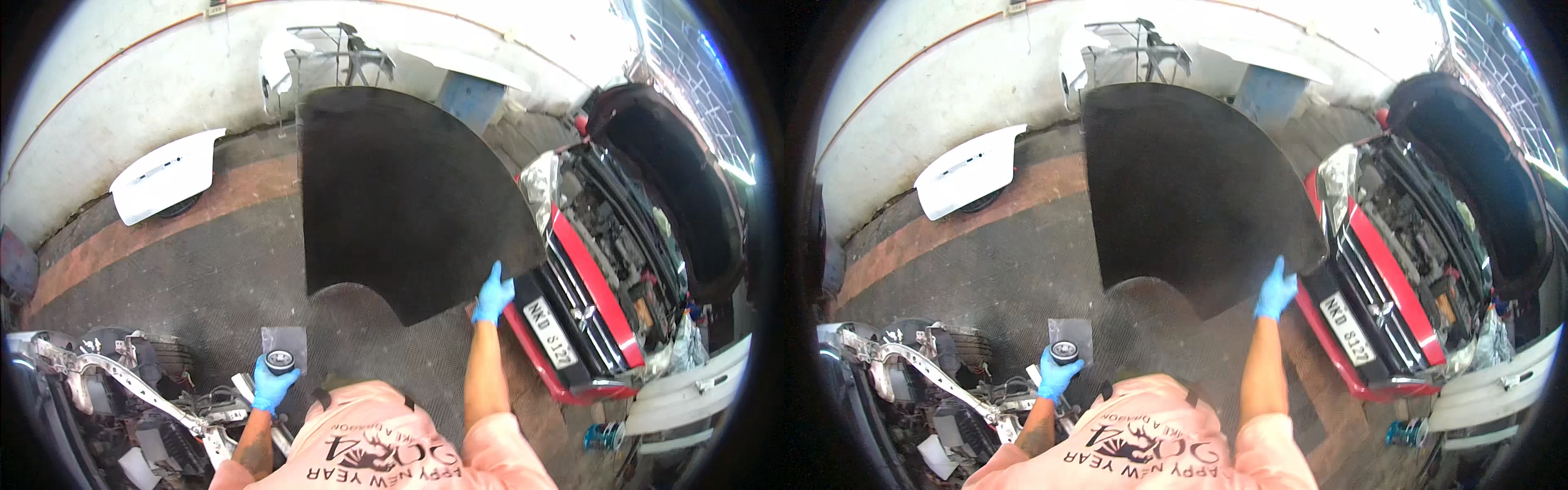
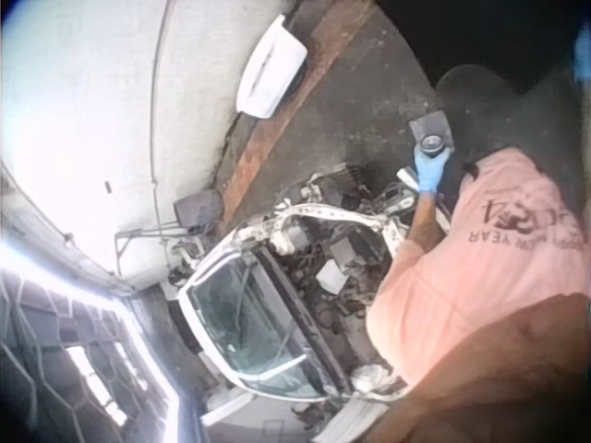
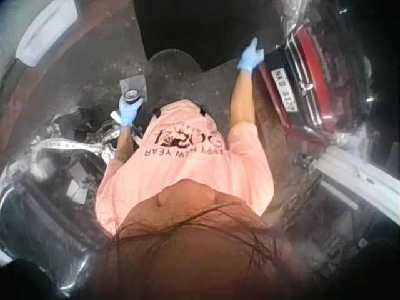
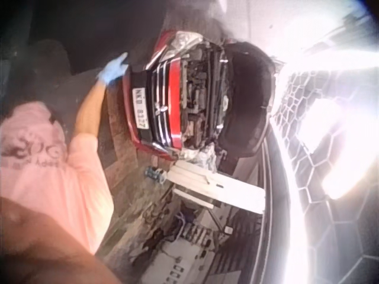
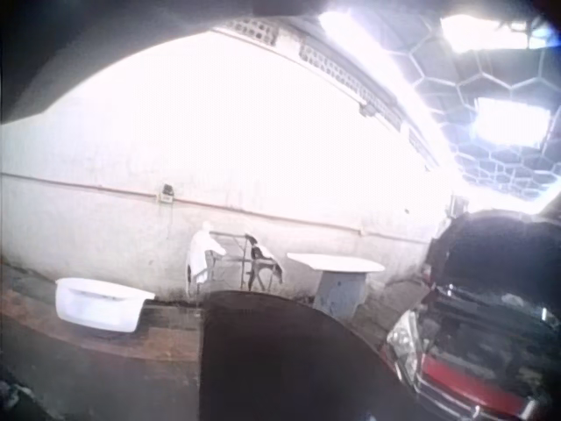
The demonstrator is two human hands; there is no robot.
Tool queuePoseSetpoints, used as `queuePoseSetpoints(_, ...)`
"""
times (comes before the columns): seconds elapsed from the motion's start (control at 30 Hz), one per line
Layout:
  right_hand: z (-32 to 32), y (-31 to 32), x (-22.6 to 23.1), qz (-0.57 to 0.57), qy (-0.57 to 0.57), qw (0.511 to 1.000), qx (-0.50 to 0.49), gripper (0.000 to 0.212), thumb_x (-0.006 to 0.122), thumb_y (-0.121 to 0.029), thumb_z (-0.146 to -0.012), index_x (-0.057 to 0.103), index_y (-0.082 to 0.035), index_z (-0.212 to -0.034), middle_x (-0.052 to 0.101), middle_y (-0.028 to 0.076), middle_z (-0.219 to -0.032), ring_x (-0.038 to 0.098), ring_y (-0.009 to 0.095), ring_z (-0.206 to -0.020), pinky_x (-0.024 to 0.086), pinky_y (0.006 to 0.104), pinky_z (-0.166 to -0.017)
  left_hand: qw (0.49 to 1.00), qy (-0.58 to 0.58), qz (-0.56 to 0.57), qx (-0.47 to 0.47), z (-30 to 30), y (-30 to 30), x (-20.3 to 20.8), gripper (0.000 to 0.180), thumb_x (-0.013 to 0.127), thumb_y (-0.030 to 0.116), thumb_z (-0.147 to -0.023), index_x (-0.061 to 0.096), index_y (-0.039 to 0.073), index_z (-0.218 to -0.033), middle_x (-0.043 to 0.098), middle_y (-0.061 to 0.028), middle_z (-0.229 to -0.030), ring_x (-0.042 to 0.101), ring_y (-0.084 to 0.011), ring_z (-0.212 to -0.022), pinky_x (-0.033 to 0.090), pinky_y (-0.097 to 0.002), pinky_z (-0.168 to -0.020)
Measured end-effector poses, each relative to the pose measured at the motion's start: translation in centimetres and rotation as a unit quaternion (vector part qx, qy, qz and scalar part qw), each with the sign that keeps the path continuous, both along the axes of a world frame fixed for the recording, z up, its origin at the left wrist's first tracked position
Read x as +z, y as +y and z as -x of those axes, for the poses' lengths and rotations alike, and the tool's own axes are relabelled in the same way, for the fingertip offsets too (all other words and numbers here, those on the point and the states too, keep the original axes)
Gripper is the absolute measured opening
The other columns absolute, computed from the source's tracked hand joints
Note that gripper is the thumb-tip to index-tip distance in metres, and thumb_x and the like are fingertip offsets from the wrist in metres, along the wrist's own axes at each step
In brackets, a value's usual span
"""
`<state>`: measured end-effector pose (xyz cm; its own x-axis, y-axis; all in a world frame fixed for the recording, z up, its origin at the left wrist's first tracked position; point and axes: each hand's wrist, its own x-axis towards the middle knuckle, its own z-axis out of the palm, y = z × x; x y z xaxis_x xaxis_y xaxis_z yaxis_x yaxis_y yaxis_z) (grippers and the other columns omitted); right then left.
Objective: The person removes the old car battery from the engine bay, cleans the battery terminals with a wire brush, and installs a new battery. They then walk to a parts area, pick up a new oil filter and a floor mat, and return to the vehicle.
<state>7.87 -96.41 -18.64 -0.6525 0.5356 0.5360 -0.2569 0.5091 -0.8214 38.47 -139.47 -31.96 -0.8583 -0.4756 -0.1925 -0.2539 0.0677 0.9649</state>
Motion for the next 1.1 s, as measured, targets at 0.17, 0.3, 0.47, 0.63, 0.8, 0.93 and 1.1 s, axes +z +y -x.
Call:
queuePoseSetpoints(0.17, 0.3, -4.4, 15.1, 0.218, 0.149, 0.960, 0.094, 0.036, 0.061, -0.015, -0.105, 0.063, 0.009, -0.132, 0.070, 0.014, -0.124, 0.066, 0.020, -0.102, 0.053, 0.0360, -0.093, 1.000, -0.008, 0.009, 0.020, 0.4, -0.8, -0.2, 0.062, 0.094, 0.011, -0.063, 0.061, -0.001, -0.114, 0.071, -0.0095, -0.105, 0.068, -0.0184, -0.093, 0.058, -0.0343, -0.086)
queuePoseSetpoints(0.3, 3.0, -1.3, 24.0, 0.207, 0.222, 0.950, 0.071, 0.028, 0.071, -0.017, -0.100, 0.072, 0.006, -0.116, 0.075, 0.011, -0.111, 0.068, 0.017, -0.092, 0.054, 0.0344, -0.086, 0.999, 0.013, 0.042, 0.011, 3.2, -0.9, 1.1, 0.061, 0.094, 0.010, -0.063, 0.060, 0.000, -0.113, 0.070, -0.0090, -0.103, 0.068, -0.0182, -0.091, 0.058, -0.0341, -0.084)
queuePoseSetpoints(0.47, 0.4, 4.3, 33.0, 0.142, 0.242, 0.958, 0.053, 0.028, 0.077, -0.017, -0.095, 0.072, 0.003, -0.113, 0.074, 0.013, -0.113, 0.071, 0.022, -0.094, 0.057, 0.0380, -0.089, 0.999, -0.017, -0.036, 0.016, 4.2, 0.3, 2.9, 0.060, 0.094, 0.009, -0.063, 0.058, 0.001, -0.111, 0.067, -0.0093, -0.103, 0.066, -0.0192, -0.091, 0.057, -0.0349, -0.082)
queuePoseSetpoints(0.63, -1.2, 3.4, 37.9, 0.084, 0.244, 0.962, 0.085, 0.034, 0.073, -0.017, -0.098, 0.067, 0.006, -0.123, 0.073, 0.014, -0.117, 0.070, 0.024, -0.101, 0.056, 0.0381, -0.093, 0.999, 0.018, 0.017, 0.020, 4.9, 0.7, -1.0, 0.061, 0.094, 0.009, -0.062, 0.058, 0.001, -0.110, 0.067, -0.0098, -0.104, 0.066, -0.0191, -0.092, 0.057, -0.0349, -0.082)
queuePoseSetpoints(0.8, -0.2, 2.6, 29.0, -0.091, 0.136, 0.986, -0.018, 0.050, 0.070, -0.027, -0.100, 0.062, 0.015, -0.124, 0.071, 0.021, -0.121, 0.063, 0.024, -0.101, 0.050, 0.0414, -0.093, 0.999, 0.040, 0.026, 0.023, 6.3, 1.8, 1.1, 0.061, 0.095, 0.013, -0.061, 0.059, 0.001, -0.109, 0.067, -0.0100, -0.103, 0.066, -0.0198, -0.090, 0.057, -0.0352, -0.082)
queuePoseSetpoints(0.93, -0.5, 2.4, 2.8, -0.023, -0.045, 0.999, -0.008, 0.051, 0.069, -0.027, -0.098, 0.062, 0.012, -0.131, 0.068, 0.025, -0.132, 0.065, 0.034, -0.121, 0.048, 0.0433, -0.107, 0.999, 0.043, -0.011, 0.019, 6.9, 2.1, 0.3, 0.062, 0.095, 0.013, -0.061, 0.059, 0.000, -0.111, 0.069, -0.0103, -0.103, 0.068, -0.0199, -0.091, 0.058, -0.0352, -0.083)
queuePoseSetpoints(1.1, -1.1, 0.9, 3.6, 0.099, -0.058, 0.992, 0.042, 0.031, 0.064, -0.015, -0.103, 0.067, 0.007, -0.126, 0.074, 0.010, -0.120, 0.066, 0.017, -0.101, 0.052, 0.0337, -0.093, 1.000, 0.026, -0.009, -0.001, 6.0, 1.1, 1.1, 0.066, 0.095, 0.015, -0.062, 0.058, -0.001, -0.114, 0.069, -0.0112, -0.106, 0.069, -0.0206, -0.094, 0.058, -0.0359, -0.086)
